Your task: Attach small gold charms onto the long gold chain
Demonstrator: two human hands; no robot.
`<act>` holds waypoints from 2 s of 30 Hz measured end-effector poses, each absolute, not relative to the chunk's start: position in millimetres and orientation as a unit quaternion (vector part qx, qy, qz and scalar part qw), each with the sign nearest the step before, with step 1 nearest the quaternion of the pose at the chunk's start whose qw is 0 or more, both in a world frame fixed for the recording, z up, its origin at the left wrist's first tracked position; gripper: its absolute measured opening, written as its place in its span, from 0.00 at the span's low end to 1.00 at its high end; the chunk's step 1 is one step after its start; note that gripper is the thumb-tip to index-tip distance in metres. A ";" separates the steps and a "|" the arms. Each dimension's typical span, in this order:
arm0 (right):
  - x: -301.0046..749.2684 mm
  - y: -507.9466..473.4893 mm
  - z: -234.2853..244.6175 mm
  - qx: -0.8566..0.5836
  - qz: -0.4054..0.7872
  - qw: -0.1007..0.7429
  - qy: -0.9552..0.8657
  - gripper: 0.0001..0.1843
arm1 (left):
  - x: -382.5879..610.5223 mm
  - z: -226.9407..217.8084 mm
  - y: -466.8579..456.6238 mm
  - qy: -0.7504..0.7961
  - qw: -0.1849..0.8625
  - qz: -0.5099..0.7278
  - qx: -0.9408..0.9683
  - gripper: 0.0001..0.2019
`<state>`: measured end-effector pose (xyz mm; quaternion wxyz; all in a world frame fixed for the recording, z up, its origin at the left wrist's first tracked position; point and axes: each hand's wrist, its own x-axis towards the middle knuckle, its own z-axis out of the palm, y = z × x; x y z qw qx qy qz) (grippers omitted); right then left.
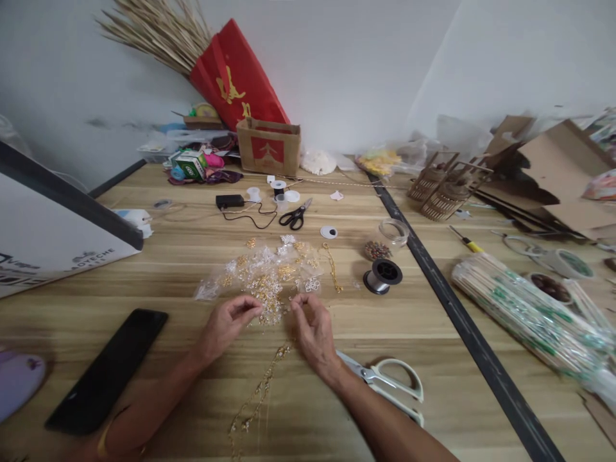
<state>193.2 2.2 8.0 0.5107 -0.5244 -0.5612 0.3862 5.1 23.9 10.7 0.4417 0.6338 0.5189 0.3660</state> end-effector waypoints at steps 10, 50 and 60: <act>192.2 3.5 7.1 -0.523 0.408 0.524 -0.534 0.13 | 5.0 14.2 33.7 0.471 0.217 0.229 0.824 0.06; 192.3 2.9 4.4 -0.519 0.433 0.513 -0.530 0.12 | -11.6 1.1 35.9 0.392 0.167 0.241 0.872 0.07; 191.5 1.9 5.5 -0.519 0.424 0.511 -0.538 0.12 | -18.3 3.2 41.7 0.443 0.194 0.313 0.817 0.06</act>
